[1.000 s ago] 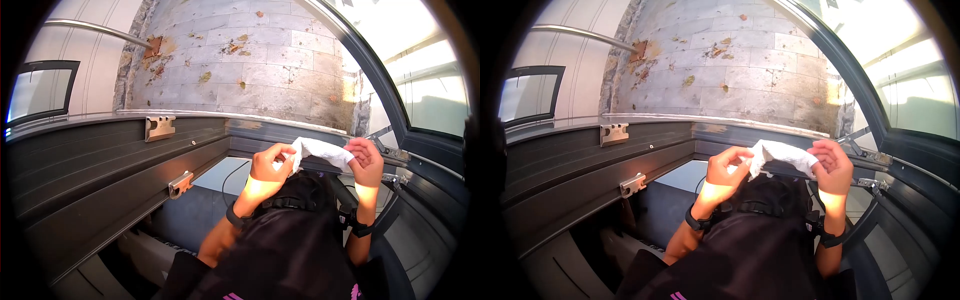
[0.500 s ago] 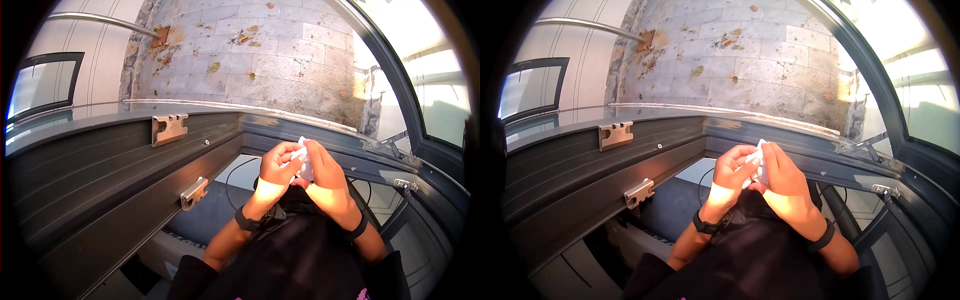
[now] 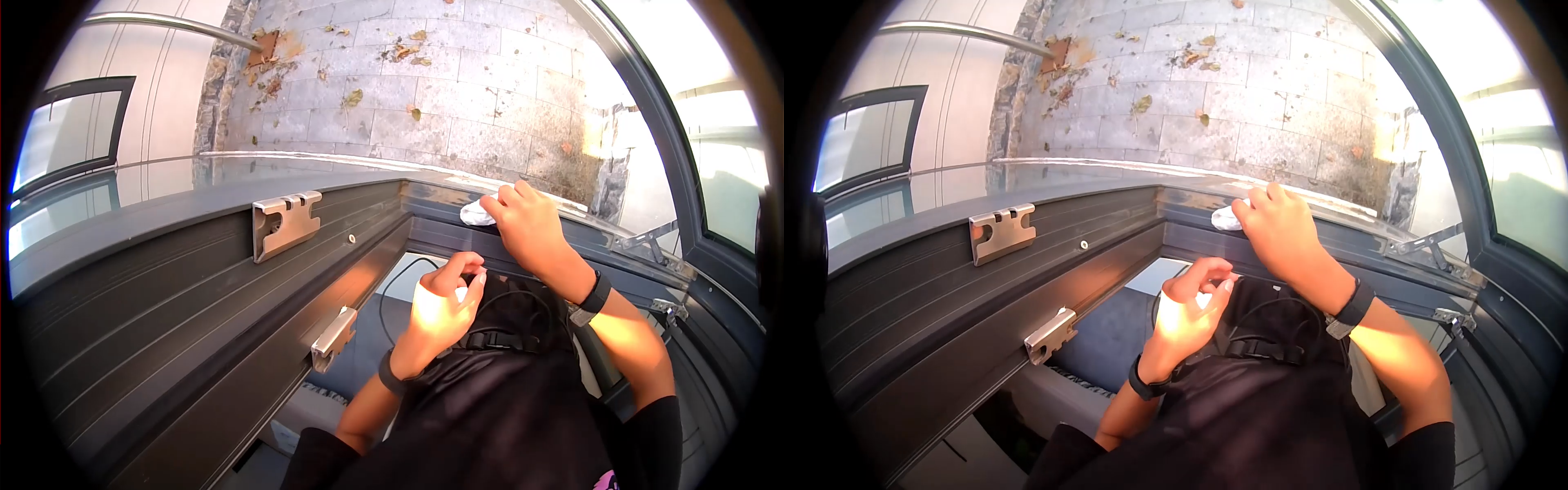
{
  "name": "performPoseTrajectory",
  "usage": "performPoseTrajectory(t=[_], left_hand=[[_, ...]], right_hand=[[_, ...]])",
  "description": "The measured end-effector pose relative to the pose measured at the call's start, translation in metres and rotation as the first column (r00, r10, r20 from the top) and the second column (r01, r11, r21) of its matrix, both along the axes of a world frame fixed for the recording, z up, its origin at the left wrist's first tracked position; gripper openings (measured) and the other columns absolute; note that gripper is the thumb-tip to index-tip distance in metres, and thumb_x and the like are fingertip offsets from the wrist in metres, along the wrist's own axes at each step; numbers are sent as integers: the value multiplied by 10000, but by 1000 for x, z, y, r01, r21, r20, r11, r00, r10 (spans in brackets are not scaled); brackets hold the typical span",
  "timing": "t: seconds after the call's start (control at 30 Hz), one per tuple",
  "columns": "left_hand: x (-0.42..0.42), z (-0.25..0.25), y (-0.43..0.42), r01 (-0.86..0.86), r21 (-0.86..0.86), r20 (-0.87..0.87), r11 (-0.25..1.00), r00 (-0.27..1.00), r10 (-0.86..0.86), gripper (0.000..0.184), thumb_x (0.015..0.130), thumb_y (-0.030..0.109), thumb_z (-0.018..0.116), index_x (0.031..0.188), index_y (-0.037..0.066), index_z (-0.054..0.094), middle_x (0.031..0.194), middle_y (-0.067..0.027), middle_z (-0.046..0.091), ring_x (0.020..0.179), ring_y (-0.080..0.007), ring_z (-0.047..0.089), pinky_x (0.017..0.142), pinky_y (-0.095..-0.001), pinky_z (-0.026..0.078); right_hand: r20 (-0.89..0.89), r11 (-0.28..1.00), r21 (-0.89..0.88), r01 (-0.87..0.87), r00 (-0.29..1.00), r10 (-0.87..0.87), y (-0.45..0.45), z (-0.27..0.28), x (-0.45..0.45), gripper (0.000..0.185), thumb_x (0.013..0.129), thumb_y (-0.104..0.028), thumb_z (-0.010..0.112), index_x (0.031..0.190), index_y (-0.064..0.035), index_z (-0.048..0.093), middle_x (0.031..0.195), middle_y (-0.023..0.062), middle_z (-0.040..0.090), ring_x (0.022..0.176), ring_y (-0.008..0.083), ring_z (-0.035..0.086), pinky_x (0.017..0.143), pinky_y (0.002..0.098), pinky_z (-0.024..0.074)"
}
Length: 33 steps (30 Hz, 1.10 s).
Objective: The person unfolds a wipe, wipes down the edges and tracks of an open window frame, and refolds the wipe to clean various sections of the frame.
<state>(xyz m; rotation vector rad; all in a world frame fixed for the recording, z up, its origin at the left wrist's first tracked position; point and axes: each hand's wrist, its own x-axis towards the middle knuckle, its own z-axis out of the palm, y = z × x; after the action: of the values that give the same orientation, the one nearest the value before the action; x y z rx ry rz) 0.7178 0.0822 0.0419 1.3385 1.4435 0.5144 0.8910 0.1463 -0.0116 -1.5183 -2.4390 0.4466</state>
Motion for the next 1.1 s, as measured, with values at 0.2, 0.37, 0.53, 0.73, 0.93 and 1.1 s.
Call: performPoseTrajectory(t=[0.2,0.37,0.53,0.73,0.93,1.1], left_hand=[[-3,-2,2,17,-32,29,999,999,-16,213,911,75,651,1092,-28,607,945,-155,737,769,-166,712,701,-277,532],[-5,-6,-1,9,-12,89,1000,996,-8,190,901,43,656,1073,-14,600,877,-152,695,648,-208,660,610,-297,511],[-9,-7,-2,21,-145,82,989,997,-9,203,918,63,635,1093,-35,608,887,-126,736,757,-144,706,694,-269,531],[-11,-10,-5,5,-97,101,995,995,4,181,897,39,656,1067,-11,616,869,-137,686,718,-217,673,651,-290,519],[-19,-10,-6,20,-102,59,995,998,-14,194,891,46,660,1075,-3,625,852,-129,679,731,-225,672,665,-299,521],[-16,-6,3,66,-73,61,995,996,-61,186,909,57,639,1071,-32,623,808,-108,697,694,-164,671,660,-271,508]], right_hand=[[16,995,-43,-94,995,95,-10,0,2,164,770,-74,636,920,-9,620,968,140,565,919,277,609,703,366,560],[8,990,-86,-109,994,110,4,-4,0,156,758,-61,641,892,-9,580,897,123,573,844,295,647,651,365,564],[87,996,-27,-86,992,88,15,-9,-24,183,731,-80,669,878,-45,567,824,96,589,744,232,672,546,353,554],[-39,991,110,-80,996,85,37,-26,-83,111,700,-87,665,777,-39,599,800,106,577,672,218,654,495,327,538],[-22,993,79,-89,996,91,47,-19,-99,86,742,-106,635,768,-51,574,930,84,543,705,216,628,544,346,530],[-14,980,75,-185,982,186,41,-19,-76,64,742,-110,642,759,-57,610,908,89,552,739,236,634,600,354,543]])
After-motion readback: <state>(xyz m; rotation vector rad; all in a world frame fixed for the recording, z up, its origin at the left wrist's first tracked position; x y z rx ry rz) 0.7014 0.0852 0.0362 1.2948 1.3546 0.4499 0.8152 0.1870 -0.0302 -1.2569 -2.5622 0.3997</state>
